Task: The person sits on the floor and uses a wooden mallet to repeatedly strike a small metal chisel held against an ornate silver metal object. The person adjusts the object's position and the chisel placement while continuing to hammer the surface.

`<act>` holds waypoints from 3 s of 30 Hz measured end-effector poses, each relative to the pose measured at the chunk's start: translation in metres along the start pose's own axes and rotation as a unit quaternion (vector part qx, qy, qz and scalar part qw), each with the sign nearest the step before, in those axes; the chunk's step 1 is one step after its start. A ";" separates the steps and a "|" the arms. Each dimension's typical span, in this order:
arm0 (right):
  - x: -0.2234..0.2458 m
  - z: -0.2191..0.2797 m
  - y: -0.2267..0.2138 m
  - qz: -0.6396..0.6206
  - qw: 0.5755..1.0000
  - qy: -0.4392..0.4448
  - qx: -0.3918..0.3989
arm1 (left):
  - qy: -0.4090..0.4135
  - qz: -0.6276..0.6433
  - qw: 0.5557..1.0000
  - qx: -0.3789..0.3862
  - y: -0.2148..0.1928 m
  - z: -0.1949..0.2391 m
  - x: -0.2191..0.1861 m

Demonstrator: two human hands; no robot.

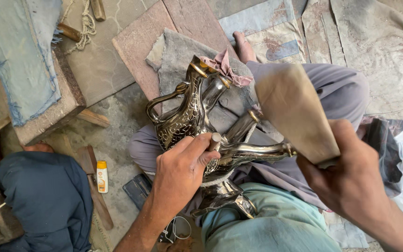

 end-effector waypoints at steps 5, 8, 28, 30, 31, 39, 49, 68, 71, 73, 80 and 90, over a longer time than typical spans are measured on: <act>0.012 0.004 -0.001 0.057 0.991 -0.122 -0.018 | -0.048 -0.053 0.995 0.069 0.010 -0.005 0.005; 0.005 0.005 0.014 0.128 0.984 -0.110 0.065 | -0.009 0.024 0.996 0.090 0.007 -0.005 -0.003; -0.024 0.030 0.030 -0.028 1.000 -0.001 -0.008 | 0.005 -0.033 0.994 0.104 0.006 -0.008 -0.008; 0.001 0.030 0.033 0.114 0.975 -0.193 0.003 | 0.010 -0.032 0.994 0.108 0.007 -0.010 -0.008; -0.010 0.029 0.030 0.015 0.991 -0.128 -0.017 | 0.012 -0.038 0.993 0.113 0.007 -0.011 -0.008; -0.019 0.048 0.036 -0.050 0.990 -0.102 -0.081 | 0.038 -0.034 0.989 0.139 0.009 -0.012 -0.010; -0.031 0.050 0.045 -0.135 0.988 0.046 -0.051 | 0.043 -0.023 0.987 0.152 0.013 -0.009 -0.005; -0.041 0.060 0.066 -0.264 0.960 0.016 -0.090 | 0.062 -0.027 0.983 0.172 0.013 -0.007 0.000; -0.031 0.059 0.063 -0.112 0.989 -0.058 -0.071 | 0.044 -0.063 0.974 0.214 0.021 -0.008 0.003; -0.035 0.058 0.065 -0.057 0.996 -0.031 -0.061 | 0.053 -0.068 0.976 0.200 0.017 -0.009 0.000; -0.033 0.065 0.062 -0.102 0.990 -0.037 -0.091 | 0.063 -0.050 0.978 0.194 0.016 -0.006 -0.004; -0.047 0.044 0.042 -0.013 0.993 0.113 0.017 | -0.039 0.150 0.988 0.002 -0.017 -0.007 0.024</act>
Point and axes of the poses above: each hand's wrist, its own z-axis away from the middle knuckle, its own y-axis out of the palm, x = y × z, the point moved 7 cm from there along -z, towards the middle knuckle, and after that the axes turned 7 degrees about -y, right-handed, at the moved point
